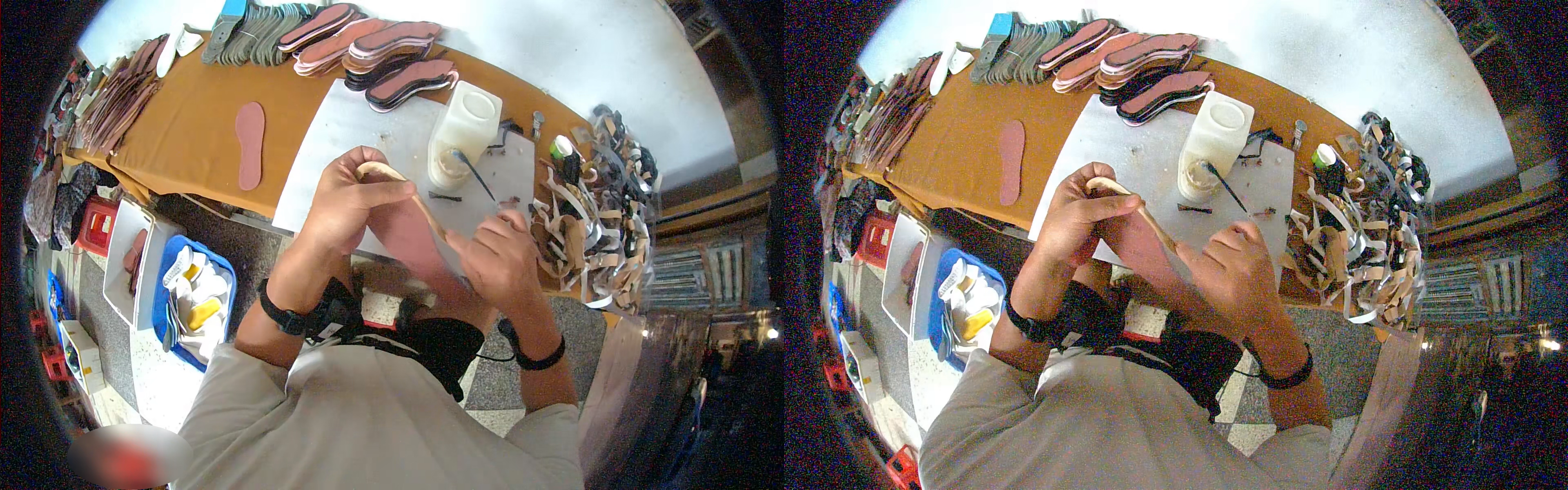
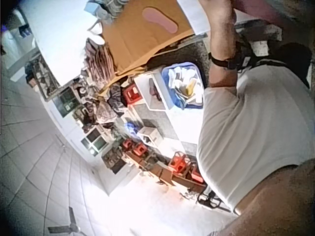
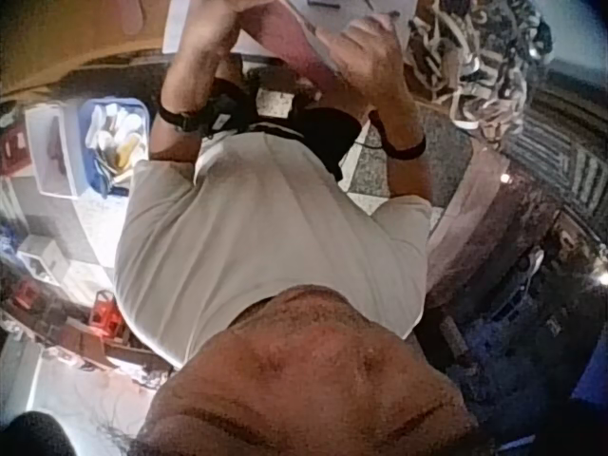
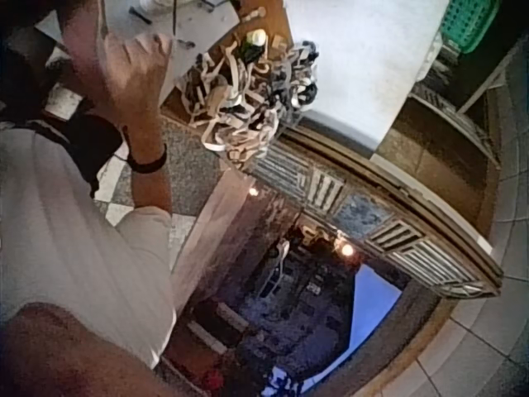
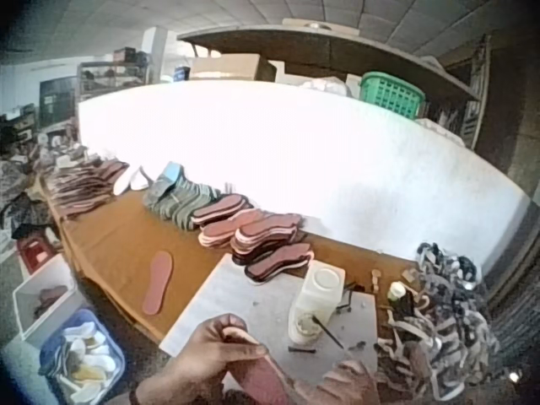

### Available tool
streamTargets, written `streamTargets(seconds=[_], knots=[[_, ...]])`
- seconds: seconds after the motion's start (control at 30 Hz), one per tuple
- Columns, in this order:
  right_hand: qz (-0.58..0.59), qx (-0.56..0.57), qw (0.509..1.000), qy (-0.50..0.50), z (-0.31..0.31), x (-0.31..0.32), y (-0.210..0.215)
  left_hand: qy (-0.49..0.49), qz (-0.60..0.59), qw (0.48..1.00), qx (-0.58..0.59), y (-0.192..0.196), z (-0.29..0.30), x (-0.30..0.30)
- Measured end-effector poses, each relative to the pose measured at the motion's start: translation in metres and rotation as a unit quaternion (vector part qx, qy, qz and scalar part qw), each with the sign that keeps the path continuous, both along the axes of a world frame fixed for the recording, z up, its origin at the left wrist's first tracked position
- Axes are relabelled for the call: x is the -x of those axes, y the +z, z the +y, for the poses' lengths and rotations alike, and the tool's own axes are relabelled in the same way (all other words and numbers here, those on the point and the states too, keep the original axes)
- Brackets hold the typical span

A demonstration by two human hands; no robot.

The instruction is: Applying glue to shoe insoles and attaching decorative or structural straps.

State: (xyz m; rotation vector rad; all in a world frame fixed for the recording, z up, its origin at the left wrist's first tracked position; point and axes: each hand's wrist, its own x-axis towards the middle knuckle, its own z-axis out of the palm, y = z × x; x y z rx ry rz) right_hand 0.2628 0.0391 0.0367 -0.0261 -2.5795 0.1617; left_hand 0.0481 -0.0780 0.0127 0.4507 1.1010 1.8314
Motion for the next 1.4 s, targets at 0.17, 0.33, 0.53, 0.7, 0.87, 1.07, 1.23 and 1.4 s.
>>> streamTargets(seconds=[0.17,0.33,0.53,0.7,0.87,1.07,1.23,1.4], knots=[[-0.013,0.031,0.999,0.002,0.001,-0.001,-0.001,0.011,0.043,0.999,-0.008,-0.002,0.003,-0.003],[-0.064,0.016,0.998,0.006,0.004,-0.003,-0.002,0.031,0.051,0.998,-0.019,-0.005,0.007,-0.009],[-0.051,0.039,0.998,-0.015,0.003,-0.005,0.000,0.038,0.037,0.999,-0.014,-0.002,0.014,-0.014],[-0.054,0.062,0.996,-0.041,-0.003,-0.009,-0.003,0.043,0.021,0.999,-0.024,-0.003,0.017,-0.017],[-0.026,0.063,0.995,-0.070,-0.012,-0.008,0.003,0.060,0.063,0.996,-0.026,-0.001,0.019,-0.019],[0.001,0.102,0.991,-0.082,-0.010,-0.006,-0.001,0.062,0.074,0.995,0.002,0.011,0.018,-0.037],[0.000,0.266,0.963,-0.043,0.003,-0.002,-0.011,0.039,0.093,0.995,-0.022,0.010,0.013,-0.032],[0.034,0.277,0.959,-0.041,0.005,0.004,-0.016,-0.023,0.093,0.995,0.031,0.014,0.011,-0.024]])
